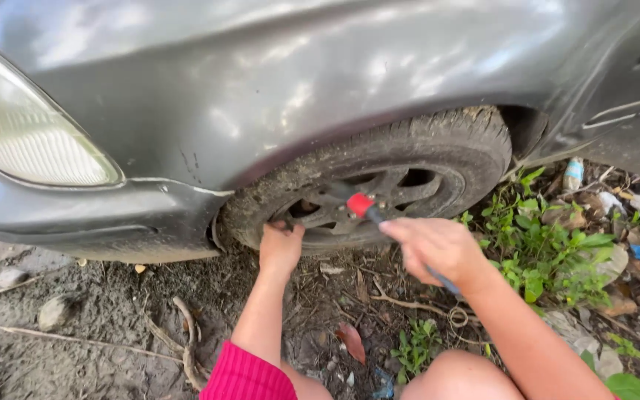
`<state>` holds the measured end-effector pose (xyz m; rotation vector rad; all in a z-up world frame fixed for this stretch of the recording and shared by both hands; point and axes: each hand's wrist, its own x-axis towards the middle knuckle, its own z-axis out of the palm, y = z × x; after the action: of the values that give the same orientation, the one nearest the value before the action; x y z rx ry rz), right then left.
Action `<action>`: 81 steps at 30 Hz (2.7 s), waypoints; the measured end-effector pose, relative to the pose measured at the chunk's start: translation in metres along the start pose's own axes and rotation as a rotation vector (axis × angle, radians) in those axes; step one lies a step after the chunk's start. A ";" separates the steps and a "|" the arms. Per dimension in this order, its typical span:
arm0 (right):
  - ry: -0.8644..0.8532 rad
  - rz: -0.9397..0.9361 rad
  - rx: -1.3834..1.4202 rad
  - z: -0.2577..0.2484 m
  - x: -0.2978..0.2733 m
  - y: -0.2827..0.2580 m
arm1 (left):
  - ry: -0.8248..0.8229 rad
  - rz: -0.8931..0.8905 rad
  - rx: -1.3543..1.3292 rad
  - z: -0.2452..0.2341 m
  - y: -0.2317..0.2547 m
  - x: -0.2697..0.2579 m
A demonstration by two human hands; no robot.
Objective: The person cleans the front wheel of a car using a brush and a small pot of liquid, then moves to the engine bay to wipe the front bumper area with a cloth. Finally, they return to the wheel to continue scrubbing with the brush.
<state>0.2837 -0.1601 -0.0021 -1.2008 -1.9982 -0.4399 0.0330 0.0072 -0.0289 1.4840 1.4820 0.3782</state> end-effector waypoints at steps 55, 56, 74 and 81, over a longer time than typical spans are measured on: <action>-1.565 0.969 0.549 -0.042 0.219 -0.201 | 0.656 -0.795 -1.030 -0.102 -0.135 -0.331; -1.466 0.877 0.652 -0.057 0.258 -0.191 | 0.672 -0.858 -1.036 -0.107 -0.155 -0.357; -0.539 1.274 0.704 -0.098 0.474 -0.134 | 0.302 -0.999 -0.682 -0.318 -0.072 -0.496; -0.338 1.363 0.679 -0.083 0.465 -0.142 | 0.474 -1.052 -0.768 -0.323 -0.053 -0.490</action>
<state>0.0677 -0.0021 0.4121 -1.8357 -0.9540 1.0614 -0.3534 -0.3117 0.2823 -0.0757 1.9438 0.5564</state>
